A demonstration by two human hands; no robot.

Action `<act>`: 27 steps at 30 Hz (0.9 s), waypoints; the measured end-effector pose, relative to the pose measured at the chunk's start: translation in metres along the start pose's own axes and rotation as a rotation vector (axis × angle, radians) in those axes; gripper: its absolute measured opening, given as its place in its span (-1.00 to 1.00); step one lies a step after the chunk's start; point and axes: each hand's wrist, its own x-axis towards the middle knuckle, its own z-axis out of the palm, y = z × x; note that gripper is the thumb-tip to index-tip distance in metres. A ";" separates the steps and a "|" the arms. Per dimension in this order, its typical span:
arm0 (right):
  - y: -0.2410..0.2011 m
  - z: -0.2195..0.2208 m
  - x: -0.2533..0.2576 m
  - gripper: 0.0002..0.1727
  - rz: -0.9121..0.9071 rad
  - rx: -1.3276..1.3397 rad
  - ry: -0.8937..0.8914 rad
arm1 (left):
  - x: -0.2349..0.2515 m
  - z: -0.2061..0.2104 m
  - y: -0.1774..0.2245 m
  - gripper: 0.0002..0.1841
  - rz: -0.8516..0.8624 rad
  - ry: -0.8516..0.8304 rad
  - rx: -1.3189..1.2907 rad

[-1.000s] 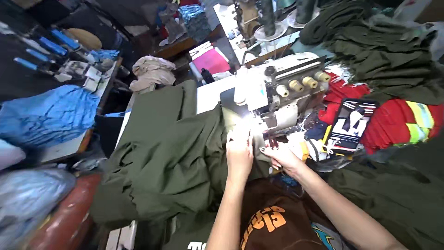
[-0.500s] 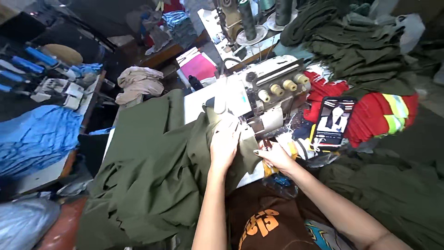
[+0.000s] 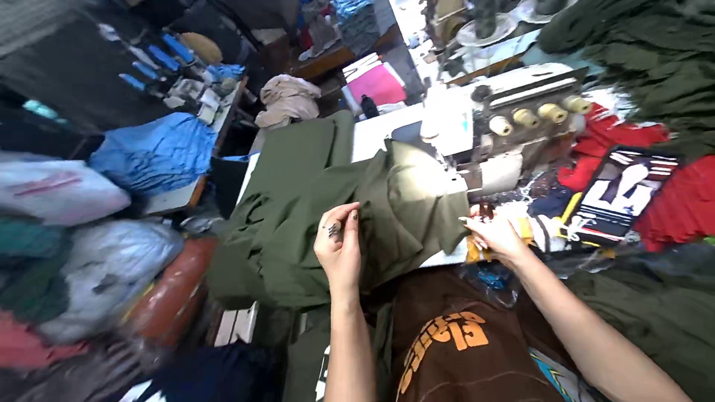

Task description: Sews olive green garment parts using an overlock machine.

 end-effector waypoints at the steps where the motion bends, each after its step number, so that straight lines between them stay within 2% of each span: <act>1: 0.001 0.000 -0.001 -0.86 -0.017 0.002 0.002 | -0.003 -0.004 0.001 -0.83 -0.002 -0.025 0.003; 9: 0.003 0.001 -0.006 -0.87 -0.087 0.007 0.033 | -0.013 0.003 0.001 -0.85 0.144 -0.339 0.214; 13: 0.002 0.000 -0.006 -0.87 -0.079 0.000 0.042 | 0.001 0.014 -0.004 -0.71 0.376 -0.637 0.608; 16: 0.002 0.000 -0.005 -0.88 -0.078 0.008 0.038 | 0.011 0.016 -0.003 -0.78 0.496 -0.805 0.818; 18: 0.001 0.002 -0.006 -0.88 -0.079 0.006 0.047 | 0.020 0.011 0.001 -0.85 0.524 -0.853 0.767; 21: 0.004 0.003 -0.009 -0.87 -0.116 0.036 0.097 | 0.033 0.000 0.003 -0.97 0.451 -0.938 0.454; 25: 0.012 0.002 -0.019 -0.57 -0.262 0.053 0.126 | 0.039 0.013 0.002 -0.91 0.341 -1.012 0.049; 27: 0.011 0.000 -0.025 -0.57 -0.309 0.037 0.089 | 0.038 0.031 0.005 -0.86 0.311 -1.048 -0.014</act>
